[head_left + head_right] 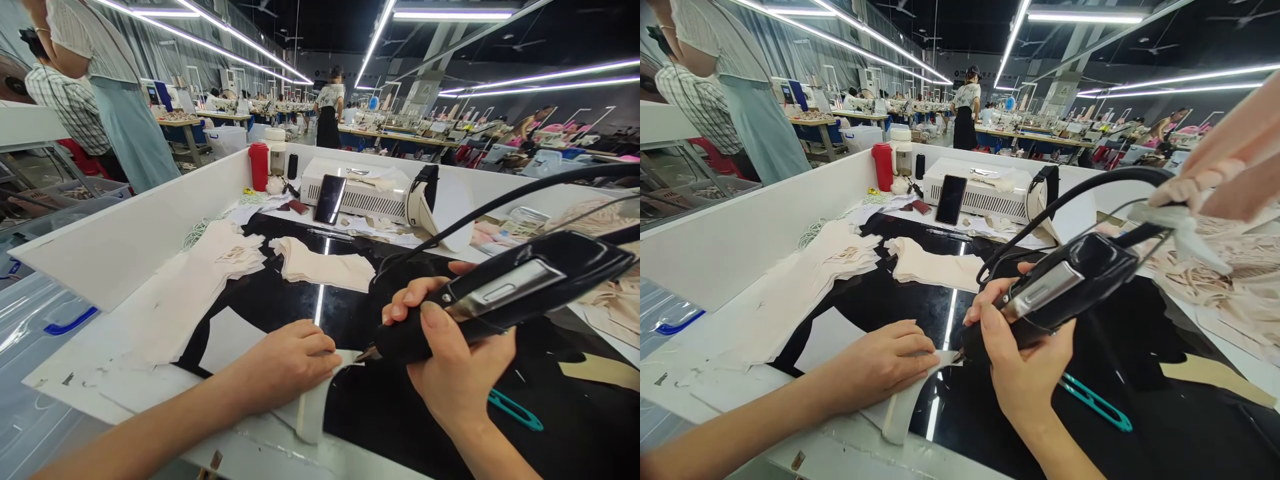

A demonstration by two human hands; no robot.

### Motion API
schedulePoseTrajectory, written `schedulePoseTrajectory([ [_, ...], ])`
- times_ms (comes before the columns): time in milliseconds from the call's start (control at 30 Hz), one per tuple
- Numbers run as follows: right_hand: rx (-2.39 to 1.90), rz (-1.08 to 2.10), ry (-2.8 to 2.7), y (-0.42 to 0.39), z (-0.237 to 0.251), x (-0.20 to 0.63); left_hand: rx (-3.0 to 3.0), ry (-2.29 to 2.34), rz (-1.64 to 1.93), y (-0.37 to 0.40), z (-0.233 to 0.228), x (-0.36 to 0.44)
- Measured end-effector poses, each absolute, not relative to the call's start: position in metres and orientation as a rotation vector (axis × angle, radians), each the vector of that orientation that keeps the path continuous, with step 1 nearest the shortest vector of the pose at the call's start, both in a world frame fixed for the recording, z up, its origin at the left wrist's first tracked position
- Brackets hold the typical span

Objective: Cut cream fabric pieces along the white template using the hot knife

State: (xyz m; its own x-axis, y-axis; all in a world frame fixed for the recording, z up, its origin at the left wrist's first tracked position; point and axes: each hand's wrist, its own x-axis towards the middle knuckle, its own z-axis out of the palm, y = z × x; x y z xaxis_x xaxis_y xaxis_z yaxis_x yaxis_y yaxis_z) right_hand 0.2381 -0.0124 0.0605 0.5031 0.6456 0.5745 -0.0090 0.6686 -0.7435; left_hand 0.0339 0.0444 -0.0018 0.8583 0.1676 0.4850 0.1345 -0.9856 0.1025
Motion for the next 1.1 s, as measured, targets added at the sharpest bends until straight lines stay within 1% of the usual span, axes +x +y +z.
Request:
schedulePoseTrajectory([
  [267,-0.797,0.426,-0.976,-0.013,0.058,0.235,3.007,0.303,0.816,0.036,0.004,0.028],
  [400,-0.819,0.381,-0.976,-0.017,0.059,0.235,3.042,0.528,0.626,0.019,0.010,0.020],
  [600,-0.848,0.340,-0.966,-0.023,0.061,0.233,2.869,0.744,0.380,0.010,0.009,0.018],
  [833,-0.865,0.330,-0.929,-0.028,0.060,0.229,2.868,0.705,0.317,0.019,0.009,0.019],
  [1100,-0.869,0.332,-0.913,-0.032,0.060,0.225,2.963,0.657,0.406,0.024,0.001,0.018],
])
